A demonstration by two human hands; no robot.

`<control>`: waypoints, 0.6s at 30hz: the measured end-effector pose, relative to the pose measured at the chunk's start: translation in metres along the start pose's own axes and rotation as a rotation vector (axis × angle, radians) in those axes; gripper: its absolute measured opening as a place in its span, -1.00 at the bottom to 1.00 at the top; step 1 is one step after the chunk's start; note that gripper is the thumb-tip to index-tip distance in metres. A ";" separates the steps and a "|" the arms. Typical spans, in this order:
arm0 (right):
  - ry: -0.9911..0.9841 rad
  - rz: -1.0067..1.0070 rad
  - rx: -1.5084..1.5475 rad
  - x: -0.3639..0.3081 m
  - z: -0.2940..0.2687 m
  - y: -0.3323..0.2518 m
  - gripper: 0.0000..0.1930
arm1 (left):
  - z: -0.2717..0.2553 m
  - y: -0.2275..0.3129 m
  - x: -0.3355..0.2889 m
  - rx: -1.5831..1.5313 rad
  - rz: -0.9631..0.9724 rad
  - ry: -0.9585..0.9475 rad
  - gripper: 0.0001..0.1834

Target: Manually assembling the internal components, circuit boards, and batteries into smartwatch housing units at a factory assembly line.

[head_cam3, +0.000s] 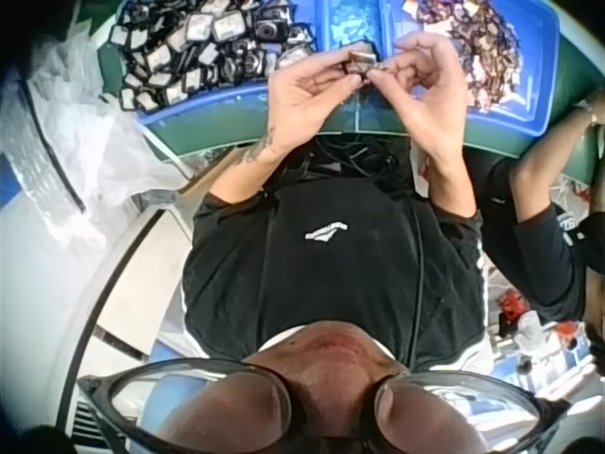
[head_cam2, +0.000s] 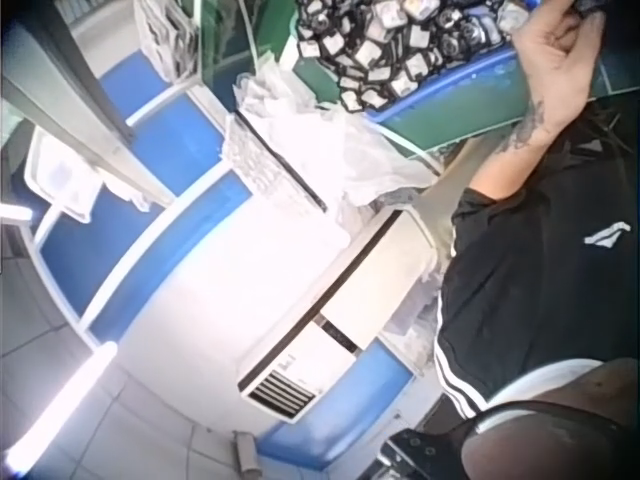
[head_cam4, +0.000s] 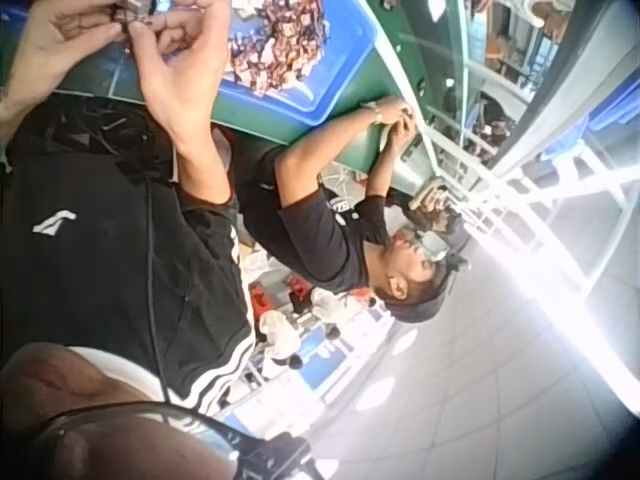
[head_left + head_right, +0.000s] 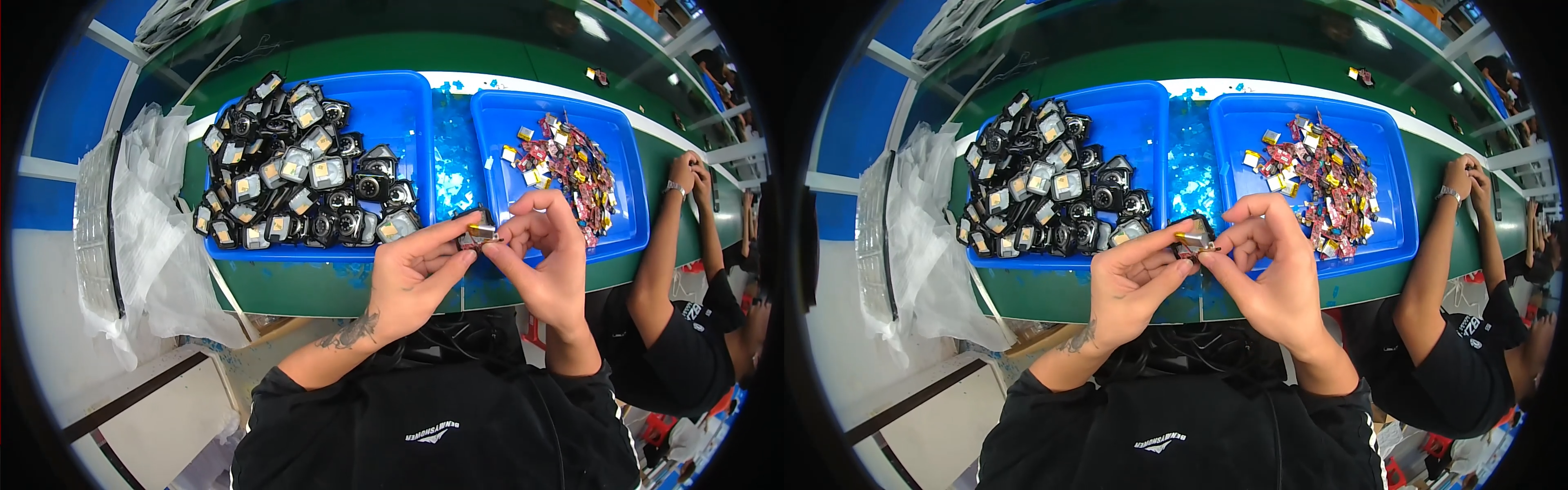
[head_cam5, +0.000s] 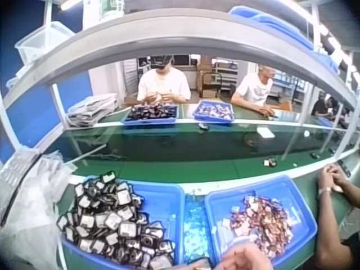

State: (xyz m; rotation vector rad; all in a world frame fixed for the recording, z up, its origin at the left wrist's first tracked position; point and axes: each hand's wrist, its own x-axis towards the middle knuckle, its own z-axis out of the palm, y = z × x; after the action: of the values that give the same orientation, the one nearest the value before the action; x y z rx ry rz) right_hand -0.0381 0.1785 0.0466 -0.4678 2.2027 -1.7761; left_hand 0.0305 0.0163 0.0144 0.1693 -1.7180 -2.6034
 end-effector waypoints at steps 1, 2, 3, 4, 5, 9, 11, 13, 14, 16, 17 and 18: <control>0.000 -0.009 -0.043 0.000 0.000 0.001 -0.62 | 0.000 0.000 0.000 -0.003 -0.014 -0.001 -0.59; 0.002 -0.009 -0.043 0.000 0.000 0.002 -0.62 | -0.001 0.001 -0.001 -0.004 -0.027 -0.002 -0.59; 0.001 -0.011 -0.050 0.000 0.000 0.002 -0.61 | -0.001 0.000 -0.001 -0.004 -0.028 -0.004 -0.59; 0.001 -0.013 -0.058 -0.001 0.001 0.003 -0.60 | -0.001 -0.002 -0.002 -0.001 -0.022 0.002 -0.57; 0.005 -0.013 -0.059 0.000 0.003 0.003 -0.60 | -0.001 -0.004 -0.002 0.003 -0.016 0.005 -0.56; 0.055 0.007 0.029 0.002 0.017 0.012 -0.59 | 0.004 -0.004 -0.002 -0.108 0.062 0.025 -0.46; 0.040 0.020 0.035 0.000 0.024 0.012 -0.58 | 0.002 -0.001 -0.001 -0.120 0.011 0.092 -0.33; 0.022 -0.004 0.010 0.004 0.026 0.009 -0.58 | 0.000 0.000 0.000 -0.125 0.010 0.119 -0.30; 0.014 -0.030 -0.010 0.007 0.025 0.007 -0.58 | 0.001 0.003 0.000 -0.125 0.006 0.139 -0.26; -0.060 -0.023 -0.070 0.023 0.012 -0.003 -0.55 | -0.002 0.009 0.005 -0.054 0.021 0.117 -0.29; -0.073 -0.019 -0.047 0.039 0.004 -0.004 -0.55 | -0.014 0.014 0.008 0.292 0.136 0.124 -0.36; -0.095 -0.055 0.076 0.064 -0.004 -0.005 -0.55 | -0.028 0.020 0.013 0.629 0.250 0.111 -0.43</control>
State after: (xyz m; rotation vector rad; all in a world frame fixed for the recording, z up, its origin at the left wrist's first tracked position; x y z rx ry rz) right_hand -0.0975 0.1552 0.0522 -0.5886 2.0700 -1.8190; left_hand 0.0193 -0.0179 0.0208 0.0919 -2.2778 -1.7818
